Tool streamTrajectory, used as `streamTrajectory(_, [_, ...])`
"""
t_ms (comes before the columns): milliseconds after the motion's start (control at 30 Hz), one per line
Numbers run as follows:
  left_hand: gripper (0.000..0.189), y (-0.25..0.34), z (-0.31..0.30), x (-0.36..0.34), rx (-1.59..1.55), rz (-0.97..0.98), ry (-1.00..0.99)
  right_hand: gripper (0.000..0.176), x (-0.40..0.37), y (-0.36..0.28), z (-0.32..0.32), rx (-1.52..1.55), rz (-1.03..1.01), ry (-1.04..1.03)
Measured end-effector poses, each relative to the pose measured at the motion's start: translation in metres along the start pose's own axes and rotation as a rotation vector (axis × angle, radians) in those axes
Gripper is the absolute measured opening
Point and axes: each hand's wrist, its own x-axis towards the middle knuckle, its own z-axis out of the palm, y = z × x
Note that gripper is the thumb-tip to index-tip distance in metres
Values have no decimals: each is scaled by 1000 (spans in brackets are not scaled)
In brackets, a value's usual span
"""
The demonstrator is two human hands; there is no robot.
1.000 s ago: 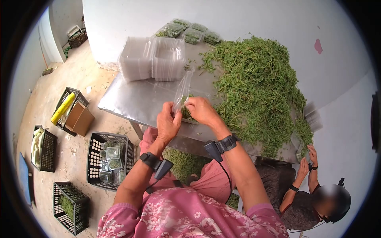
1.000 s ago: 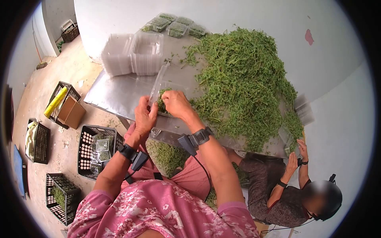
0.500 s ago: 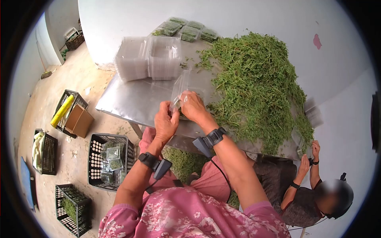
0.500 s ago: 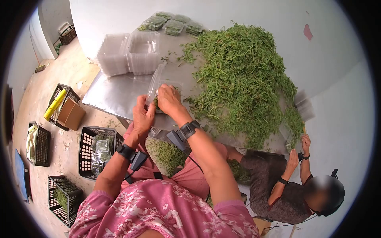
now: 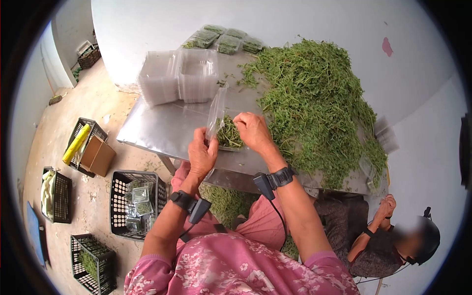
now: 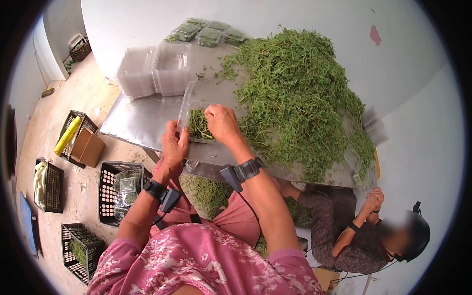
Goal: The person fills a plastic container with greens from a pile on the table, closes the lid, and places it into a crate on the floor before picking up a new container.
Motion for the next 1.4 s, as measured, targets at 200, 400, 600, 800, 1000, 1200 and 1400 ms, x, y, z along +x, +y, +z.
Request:
streamTrajectory(200, [26, -7, 4, 0, -18, 52, 23, 16, -15, -5, 34, -211, -115, -305])
streamTrajectory(400, [25, -12, 6, 0, -20, 81, 32, 11, -21, -5, 14, -23, -147, -128])
streamTrajectory(600, [24, 0, 0, -1, 2, 57, 14, 23, -41, 21, -61, -149, 96, -83])
streamTrajectory(800, [22, 0, 0, -1, 22, 48, 5, 35, -71, 69, -92, -462, 188, -312])
streamTrajectory(1000, [23, -1, 0, 0, 36, 49, 0, 24, -76, 69, -93, -630, 268, -389])
streamTrajectory(1200, [23, -4, 1, -1, 38, 66, 5, 9, -64, 71, -106, -424, 219, -133])
streamTrajectory(1400, [23, -3, 0, 0, 47, 52, -1, 20, -40, 66, -97, -235, 439, -9])
